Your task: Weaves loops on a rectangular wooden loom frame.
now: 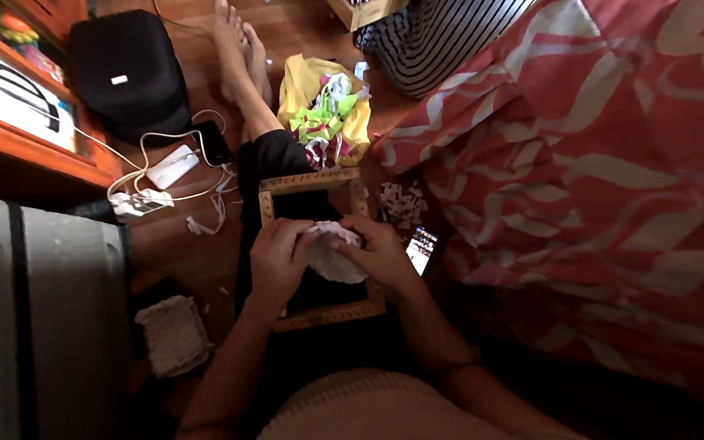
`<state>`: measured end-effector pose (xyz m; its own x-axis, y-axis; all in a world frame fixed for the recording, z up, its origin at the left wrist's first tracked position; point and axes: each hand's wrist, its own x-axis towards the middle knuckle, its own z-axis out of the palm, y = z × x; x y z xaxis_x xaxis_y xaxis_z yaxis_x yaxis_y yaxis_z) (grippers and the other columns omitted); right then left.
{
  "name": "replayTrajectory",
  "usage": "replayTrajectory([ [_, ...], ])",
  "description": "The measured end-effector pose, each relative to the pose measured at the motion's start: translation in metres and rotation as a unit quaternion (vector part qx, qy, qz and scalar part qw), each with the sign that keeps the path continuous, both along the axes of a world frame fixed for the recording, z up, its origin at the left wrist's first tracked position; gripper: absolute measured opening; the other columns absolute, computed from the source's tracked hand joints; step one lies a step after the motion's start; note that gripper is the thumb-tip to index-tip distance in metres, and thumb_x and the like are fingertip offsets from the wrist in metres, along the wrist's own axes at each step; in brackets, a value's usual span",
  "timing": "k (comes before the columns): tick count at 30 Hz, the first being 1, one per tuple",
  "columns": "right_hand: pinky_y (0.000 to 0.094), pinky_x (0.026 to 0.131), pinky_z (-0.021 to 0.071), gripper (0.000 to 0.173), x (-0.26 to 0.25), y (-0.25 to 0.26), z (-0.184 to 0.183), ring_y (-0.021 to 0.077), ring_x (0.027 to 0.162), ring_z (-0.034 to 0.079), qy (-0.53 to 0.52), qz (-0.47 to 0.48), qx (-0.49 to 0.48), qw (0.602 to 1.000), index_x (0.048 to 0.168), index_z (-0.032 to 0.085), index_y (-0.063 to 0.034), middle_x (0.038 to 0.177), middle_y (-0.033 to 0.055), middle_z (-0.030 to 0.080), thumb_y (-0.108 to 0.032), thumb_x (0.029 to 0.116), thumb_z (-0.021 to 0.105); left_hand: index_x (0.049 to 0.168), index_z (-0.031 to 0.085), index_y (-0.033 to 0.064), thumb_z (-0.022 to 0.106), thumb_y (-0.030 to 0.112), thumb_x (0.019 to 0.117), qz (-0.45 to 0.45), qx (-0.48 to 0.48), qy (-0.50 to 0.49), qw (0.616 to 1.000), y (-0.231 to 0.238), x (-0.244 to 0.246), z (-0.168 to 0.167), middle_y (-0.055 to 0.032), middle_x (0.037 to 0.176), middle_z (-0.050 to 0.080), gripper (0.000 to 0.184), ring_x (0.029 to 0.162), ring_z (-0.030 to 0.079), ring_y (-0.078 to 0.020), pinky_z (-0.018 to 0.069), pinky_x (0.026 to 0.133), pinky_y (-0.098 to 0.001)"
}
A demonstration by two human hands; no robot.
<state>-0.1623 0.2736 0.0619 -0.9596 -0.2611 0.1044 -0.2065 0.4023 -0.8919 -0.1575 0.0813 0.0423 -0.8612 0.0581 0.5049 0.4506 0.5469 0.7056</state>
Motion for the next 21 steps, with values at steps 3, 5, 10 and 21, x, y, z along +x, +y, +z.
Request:
replayTrajectory([
  [3, 0.039, 0.082, 0.0586, 0.044, -0.002, 0.002, 0.006, 0.0207, 0.094, 0.069, 0.021, 0.037, 0.074, 0.996, 0.129, 0.065, -0.003, 0.114, 0.0145, 0.069, -0.023, 0.0912, 0.076, 0.099, 0.073, -0.0024, 0.066, 0.009, 0.0963, -0.007, -0.011, -0.016, 1.0, -0.003, 0.0, -0.001, -0.0141, 0.092, 0.072, 0.014, 0.086, 0.069, -0.0188, 0.0564, 0.083, -0.0298],
  [5, 0.0394, 0.078, 0.0589, 0.036, -0.004, 0.001, 0.001, 0.0223, 0.089, 0.068, 0.08, 0.038, 0.097, 0.991, 0.125, 0.069, -0.0045, 0.11, 0.0142, 0.069, -0.022, 0.0938, 0.072, 0.099, 0.074, -0.0016, 0.067, 0.01, 0.096, -0.007, -0.015, -0.03, 0.999, -0.003, 0.001, -0.001, -0.0137, 0.092, 0.072, 0.014, 0.087, 0.069, -0.0198, 0.0569, 0.083, -0.0321],
  [10, 0.0367, 0.075, 0.0583, 0.016, -0.008, 0.003, -0.006, 0.0216, 0.086, 0.067, 0.166, 0.03, 0.13, 0.977, 0.105, 0.077, -0.0059, 0.099, 0.0115, 0.067, -0.011, 0.0943, 0.066, 0.099, 0.075, 0.0004, 0.064, 0.016, 0.0983, -0.027, -0.04, -0.06, 0.997, -0.003, 0.002, 0.0, -0.0141, 0.097, 0.07, 0.019, 0.091, 0.067, -0.0252, 0.054, 0.084, -0.0415],
  [21, 0.034, 0.08, 0.0574, 0.014, -0.008, 0.009, -0.003, 0.0185, 0.088, 0.067, 0.143, 0.044, 0.096, 0.984, 0.098, 0.074, -0.003, 0.095, 0.0091, 0.069, -0.011, 0.0971, 0.062, 0.076, 0.062, 0.0006, 0.054, 0.016, 0.1019, -0.094, 0.116, -0.128, 0.981, -0.005, 0.005, 0.002, -0.003, 0.096, 0.06, 0.031, 0.09, 0.058, -0.0022, 0.0497, 0.081, -0.0157],
])
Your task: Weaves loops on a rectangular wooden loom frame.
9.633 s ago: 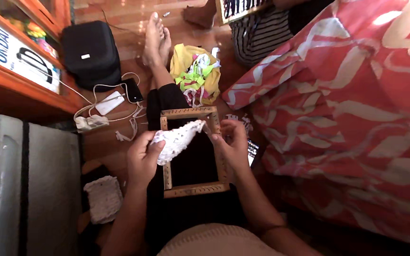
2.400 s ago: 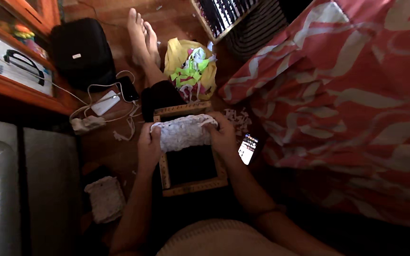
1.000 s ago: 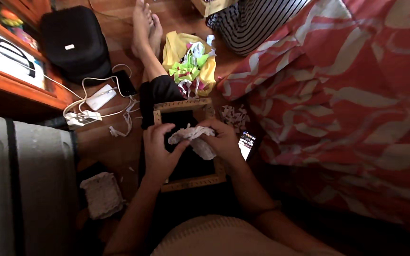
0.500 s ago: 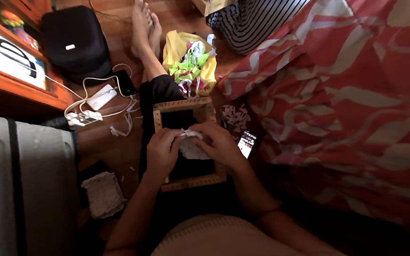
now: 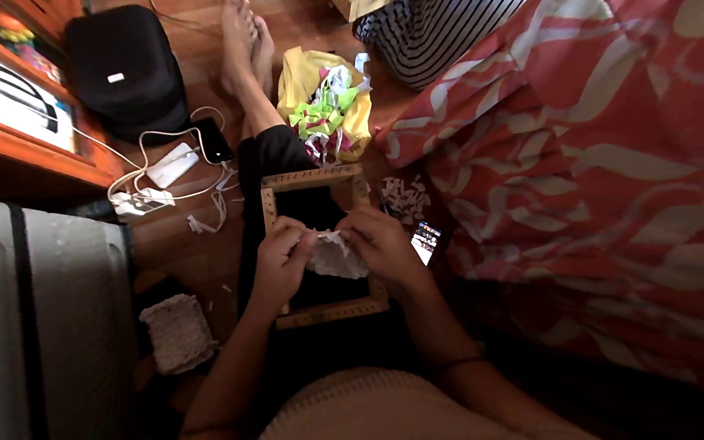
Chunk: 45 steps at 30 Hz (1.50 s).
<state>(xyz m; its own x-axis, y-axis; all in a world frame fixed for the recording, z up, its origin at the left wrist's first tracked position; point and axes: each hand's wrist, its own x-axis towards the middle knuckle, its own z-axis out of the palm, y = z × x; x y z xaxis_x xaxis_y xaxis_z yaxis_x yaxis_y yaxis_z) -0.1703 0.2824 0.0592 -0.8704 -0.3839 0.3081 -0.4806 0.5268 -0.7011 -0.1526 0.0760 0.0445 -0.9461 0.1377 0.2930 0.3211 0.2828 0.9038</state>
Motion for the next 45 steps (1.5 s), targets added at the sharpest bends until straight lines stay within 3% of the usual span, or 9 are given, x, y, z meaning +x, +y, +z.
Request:
replayTrajectory([
  [3, 0.0352, 0.08, 0.0564, 0.013, 0.001, -0.002, 0.001, 0.0207, 0.087, 0.066, 0.005, 0.009, -0.011, 1.0, 0.096, 0.074, -0.0025, 0.09, 0.0095, 0.069, -0.008, 0.096, 0.063, 0.074, 0.064, 0.015, 0.054, 0.031, 0.1044, -0.044, 0.172, -0.052, 0.983, -0.002, 0.004, -0.003, 0.0061, 0.108, 0.068, 0.036, 0.097, 0.064, -0.0025, 0.0549, 0.084, -0.0214],
  [6, 0.0326, 0.079, 0.0555, 0.013, 0.002, -0.003, 0.001, 0.019, 0.084, 0.066, 0.034, 0.017, -0.031, 0.999, 0.093, 0.075, -0.0025, 0.086, 0.0084, 0.07, -0.006, 0.0942, 0.062, 0.078, 0.071, 0.0245, 0.058, 0.045, 0.1007, -0.078, 0.317, -0.113, 0.938, 0.002, 0.006, -0.002, 0.0116, 0.094, 0.072, 0.033, 0.073, 0.063, 0.0022, 0.0523, 0.065, -0.0151],
  [11, 0.0334, 0.074, 0.0532, 0.014, 0.007, -0.011, 0.0, 0.0188, 0.077, 0.065, 0.098, 0.011, -0.041, 0.994, 0.089, 0.076, -0.0028, 0.079, 0.0073, 0.069, -0.005, 0.0911, 0.062, 0.08, 0.073, 0.0238, 0.057, 0.035, 0.1029, -0.052, 0.413, -0.16, 0.895, 0.003, 0.006, 0.003, 0.0102, 0.08, 0.068, 0.029, 0.07, 0.062, 0.0011, 0.0526, 0.065, -0.0152],
  [19, 0.0335, 0.069, 0.0532, 0.011, 0.014, -0.012, 0.001, 0.0223, 0.072, 0.065, 0.124, 0.02, -0.012, 0.992, 0.084, 0.075, -0.0008, 0.074, 0.0099, 0.068, -0.002, 0.0856, 0.064, 0.077, 0.069, 0.0214, 0.045, 0.018, 0.1052, -0.004, 0.398, -0.222, 0.89, 0.001, 0.01, 0.008, 0.0095, 0.071, 0.065, 0.037, 0.064, 0.061, 0.0001, 0.0526, 0.063, -0.0163],
  [24, 0.0241, 0.075, 0.0526, 0.015, 0.012, 0.005, 0.011, 0.0102, 0.081, 0.062, -0.077, 0.085, -0.059, 0.992, 0.087, 0.072, 0.0007, 0.083, 0.0062, 0.066, -0.01, 0.0938, 0.063, 0.087, 0.069, 0.0228, 0.051, 0.028, 0.105, -0.047, 0.259, -0.188, 0.946, 0.003, 0.013, -0.003, 0.0112, 0.086, 0.068, 0.026, 0.082, 0.065, -0.0027, 0.0561, 0.08, -0.0256],
  [28, 0.0138, 0.08, 0.0499, 0.031, 0.012, 0.004, 0.003, -0.0007, 0.093, 0.057, -0.117, 0.155, -0.196, 0.961, 0.08, 0.065, -0.0046, 0.094, -0.0002, 0.06, -0.031, 0.0975, 0.065, 0.1, 0.072, 0.0124, 0.065, 0.008, 0.0941, -0.101, 0.242, -0.198, 0.945, 0.006, 0.017, -0.001, 0.0059, 0.103, 0.07, 0.01, 0.098, 0.067, -0.0048, 0.0572, 0.089, -0.0259],
  [34, 0.0233, 0.088, 0.0535, 0.035, 0.013, -0.003, -0.004, 0.0058, 0.108, 0.063, -0.136, 0.246, -0.347, 0.895, 0.082, 0.065, -0.0097, 0.107, -0.0006, 0.071, -0.039, 0.1008, 0.063, 0.095, 0.072, 0.01, 0.062, -0.001, 0.0957, -0.003, 0.194, -0.124, 0.973, 0.008, 0.022, 0.005, 0.006, 0.095, 0.07, 0.015, 0.087, 0.066, -0.0015, 0.0574, 0.079, -0.0202],
  [40, 0.0362, 0.104, 0.0515, 0.03, 0.013, -0.007, -0.008, 0.0151, 0.114, 0.066, -0.147, 0.293, -0.442, 0.835, 0.091, 0.072, -0.013, 0.105, 0.0005, 0.074, -0.038, 0.1022, 0.06, 0.122, 0.057, 0.0093, 0.07, 0.003, 0.0914, 0.069, 0.156, -0.048, 0.984, 0.015, 0.027, 0.013, 0.0095, 0.094, 0.074, 0.034, 0.086, 0.07, 0.0013, 0.0588, 0.078, -0.0198],
  [45, 0.0304, 0.089, 0.0586, 0.028, 0.015, -0.009, -0.009, 0.0108, 0.106, 0.068, -0.165, 0.252, -0.451, 0.84, 0.107, 0.076, -0.0174, 0.116, -0.0028, 0.07, -0.04, 0.101, 0.061, 0.098, 0.075, 0.0102, 0.068, -0.002, 0.0915, 0.033, 0.201, -0.05, 0.978, 0.012, 0.027, 0.009, 0.0072, 0.096, 0.076, 0.015, 0.09, 0.07, -0.0017, 0.0596, 0.083, -0.0219],
])
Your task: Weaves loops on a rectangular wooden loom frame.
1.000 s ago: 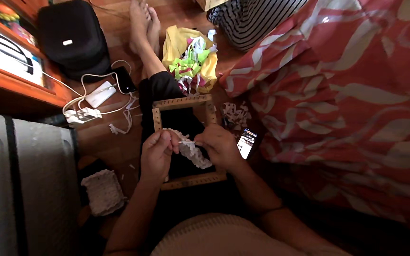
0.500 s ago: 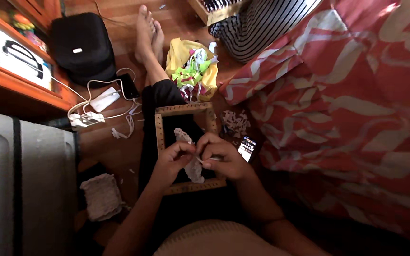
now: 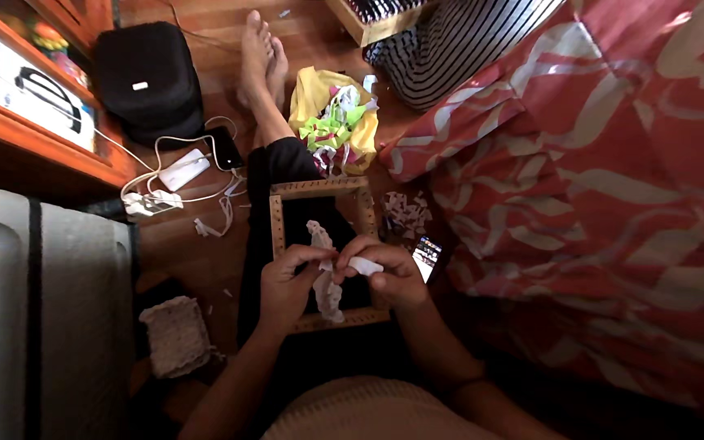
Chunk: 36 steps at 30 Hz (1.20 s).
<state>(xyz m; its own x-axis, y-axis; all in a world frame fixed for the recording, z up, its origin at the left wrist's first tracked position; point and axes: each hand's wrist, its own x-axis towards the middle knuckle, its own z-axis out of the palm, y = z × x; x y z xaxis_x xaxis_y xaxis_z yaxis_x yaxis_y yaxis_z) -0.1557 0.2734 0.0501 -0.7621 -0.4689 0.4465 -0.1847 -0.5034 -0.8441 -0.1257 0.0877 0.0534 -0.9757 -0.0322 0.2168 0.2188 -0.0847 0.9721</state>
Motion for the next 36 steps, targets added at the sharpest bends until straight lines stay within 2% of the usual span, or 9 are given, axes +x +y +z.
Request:
replayTrajectory([
  [4, 0.0249, 0.082, 0.0597, 0.017, 0.004, -0.006, 0.001, 0.0054, 0.096, 0.067, -0.019, -0.087, 0.043, 0.995, 0.112, 0.076, -0.0211, 0.12, -0.0064, 0.067, -0.025, 0.0996, 0.066, 0.095, 0.077, 0.0114, 0.067, -0.004, 0.0909, -0.02, 0.014, -0.01, 1.0, 0.0, 0.0, -0.003, 0.007, 0.097, 0.074, 0.019, 0.092, 0.069, -0.0018, 0.0587, 0.084, -0.0223],
  [8, 0.02, 0.07, 0.0594, 0.021, 0.01, -0.013, 0.007, 0.001, 0.08, 0.066, -0.078, -0.229, 0.139, 0.96, 0.111, 0.075, -0.0085, 0.115, -0.0032, 0.069, -0.003, 0.0969, 0.06, 0.094, 0.077, 0.013, 0.067, -0.003, 0.0901, -0.04, 0.022, -0.012, 0.999, 0.004, -0.003, -0.01, 0.0071, 0.1, 0.074, 0.02, 0.098, 0.068, -0.0034, 0.0579, 0.088, -0.0239],
  [13, 0.0169, 0.062, 0.0555, 0.024, 0.009, -0.018, 0.015, 0.0005, 0.07, 0.063, -0.148, -0.28, 0.23, 0.92, 0.112, 0.075, -0.004, 0.103, 0.0009, 0.07, 0.003, 0.0965, 0.058, 0.095, 0.079, 0.011, 0.067, -0.004, 0.0904, -0.038, -0.021, 0.005, 0.999, 0.009, -0.003, -0.018, 0.0057, 0.099, 0.072, 0.02, 0.101, 0.066, -0.0038, 0.0558, 0.091, -0.0239],
  [18, 0.0177, 0.055, 0.0552, 0.043, 0.009, -0.02, 0.015, 0.0023, 0.06, 0.063, -0.186, -0.265, 0.251, 0.912, 0.133, 0.056, -0.0001, 0.086, 0.0006, 0.07, 0.005, 0.0918, 0.066, 0.11, 0.069, -0.0002, 0.062, -0.001, 0.0944, -0.042, -0.065, -0.034, 0.996, 0.012, -0.001, -0.014, 0.0006, 0.101, 0.07, 0.016, 0.094, 0.065, -0.0006, 0.0553, 0.085, -0.0203],
  [20, 0.0163, 0.055, 0.0536, 0.049, 0.011, -0.022, 0.017, 0.0011, 0.06, 0.062, -0.194, -0.271, 0.258, 0.907, 0.136, 0.053, -0.0012, 0.085, -0.0003, 0.071, 0.006, 0.09, 0.067, 0.119, 0.053, 0.0025, 0.065, 0.0, 0.0929, -0.042, -0.036, -0.101, 0.993, 0.013, -0.001, -0.011, 0.0043, 0.095, 0.069, 0.029, 0.087, 0.066, 0.0, 0.0563, 0.079, -0.0209],
  [23, 0.0155, 0.056, 0.0538, 0.051, 0.014, -0.023, 0.016, 0.0003, 0.061, 0.063, -0.173, -0.272, 0.249, 0.913, 0.137, 0.052, -0.0002, 0.085, -0.0008, 0.071, 0.007, 0.089, 0.067, 0.13, 0.046, 0.0045, 0.069, -0.003, 0.0893, -0.041, 0.01, -0.182, 0.982, 0.012, -0.005, -0.01, 0.0066, 0.083, 0.069, 0.047, 0.076, 0.067, -0.0006, 0.0568, 0.074, -0.0213],
  [28, 0.0148, 0.06, 0.0524, 0.043, 0.013, -0.022, 0.015, -0.0014, 0.066, 0.062, -0.122, -0.23, 0.295, 0.919, 0.139, 0.052, -0.0004, 0.093, 0.0001, 0.072, 0.003, 0.0964, 0.059, 0.149, 0.04, 0.0027, 0.068, -0.006, 0.0883, -0.072, 0.08, -0.217, 0.97, 0.008, -0.007, -0.012, -0.0008, 0.095, 0.073, 0.067, 0.083, 0.071, -0.0062, 0.0595, 0.082, -0.0255],
  [31, 0.0144, 0.059, 0.0526, 0.038, 0.009, -0.019, 0.015, -0.0015, 0.066, 0.062, -0.099, -0.193, 0.297, 0.93, 0.133, 0.055, 0.0002, 0.091, 0.0003, 0.071, 0.004, 0.0961, 0.059, 0.144, 0.049, 0.0015, 0.066, -0.008, 0.0887, -0.103, 0.122, -0.222, 0.962, 0.004, -0.008, -0.014, -0.0035, 0.105, 0.073, 0.059, 0.091, 0.071, -0.008, 0.059, 0.086, -0.0266],
  [36, 0.0139, 0.058, 0.0531, 0.018, 0.007, -0.02, 0.014, -0.0022, 0.063, 0.061, -0.123, -0.188, 0.282, 0.933, 0.112, 0.063, -0.0018, 0.092, -0.0009, 0.071, 0.003, 0.0952, 0.062, 0.118, 0.072, 0.0054, 0.065, -0.009, 0.0879, -0.085, 0.156, -0.206, 0.962, 0.008, -0.007, -0.015, -0.0003, 0.106, 0.074, 0.034, 0.094, 0.07, -0.0073, 0.0587, 0.086, -0.0261],
])
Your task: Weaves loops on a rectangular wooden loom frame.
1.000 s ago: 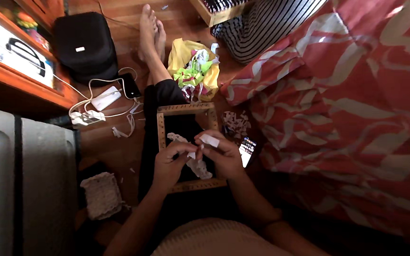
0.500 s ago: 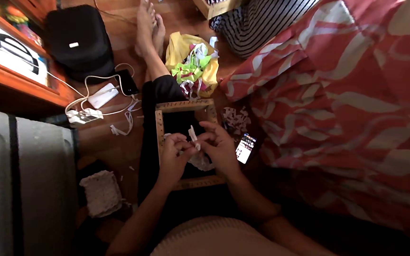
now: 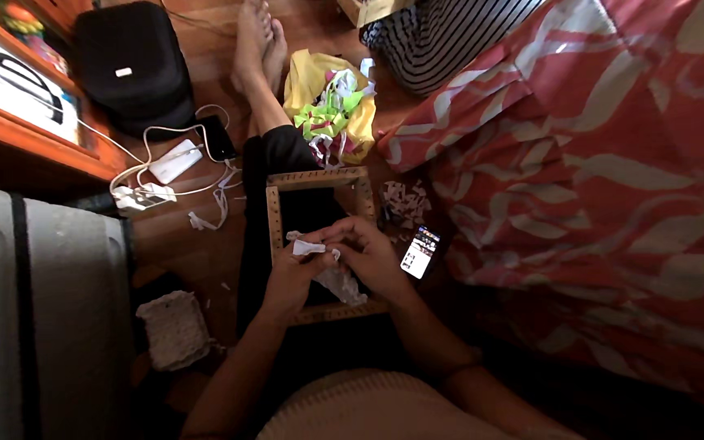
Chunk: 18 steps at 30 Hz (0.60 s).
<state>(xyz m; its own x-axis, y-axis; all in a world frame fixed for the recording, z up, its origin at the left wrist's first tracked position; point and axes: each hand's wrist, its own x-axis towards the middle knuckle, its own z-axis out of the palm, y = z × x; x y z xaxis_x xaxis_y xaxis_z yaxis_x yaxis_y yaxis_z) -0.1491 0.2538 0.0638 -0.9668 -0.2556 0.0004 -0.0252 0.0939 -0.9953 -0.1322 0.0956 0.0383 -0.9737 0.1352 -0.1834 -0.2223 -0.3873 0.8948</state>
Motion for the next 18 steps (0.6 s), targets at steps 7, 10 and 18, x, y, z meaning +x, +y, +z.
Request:
replayTrajectory([
  [7, 0.0161, 0.065, 0.0561, 0.018, -0.001, 0.002, -0.01, -0.0011, 0.068, 0.063, 0.029, 0.011, -0.02, 0.999, 0.11, 0.071, 0.0001, 0.083, -0.0019, 0.069, 0.002, 0.0942, 0.063, 0.108, 0.074, 0.0072, 0.057, -0.008, 0.0939, 0.108, 0.026, -0.036, 0.993, 0.01, 0.001, 0.001, 0.0008, 0.098, 0.075, 0.027, 0.087, 0.071, -0.007, 0.0593, 0.08, -0.026],
  [10, 0.0168, 0.064, 0.057, 0.014, 0.0, 0.0, -0.011, -0.001, 0.067, 0.064, 0.014, -0.013, -0.038, 0.999, 0.105, 0.07, -0.0011, 0.087, -0.0024, 0.071, 0.002, 0.0921, 0.067, 0.107, 0.075, 0.0065, 0.057, -0.009, 0.095, 0.117, 0.014, -0.036, 0.992, 0.014, 0.001, 0.004, 0.0016, 0.098, 0.076, 0.026, 0.088, 0.071, -0.0067, 0.0592, 0.082, -0.0258],
  [18, 0.017, 0.061, 0.0566, 0.004, 0.002, -0.007, -0.015, 0.002, 0.07, 0.061, 0.054, -0.094, -0.019, 0.994, 0.098, 0.065, -0.0019, 0.106, 0.0067, 0.058, -0.001, 0.0959, 0.062, 0.097, 0.074, 0.0053, 0.06, 0.005, 0.0979, 0.075, -0.157, 0.084, 0.981, 0.011, -0.002, -0.001, 0.0032, 0.097, 0.074, 0.014, 0.091, 0.069, -0.0024, 0.0578, 0.084, -0.024],
])
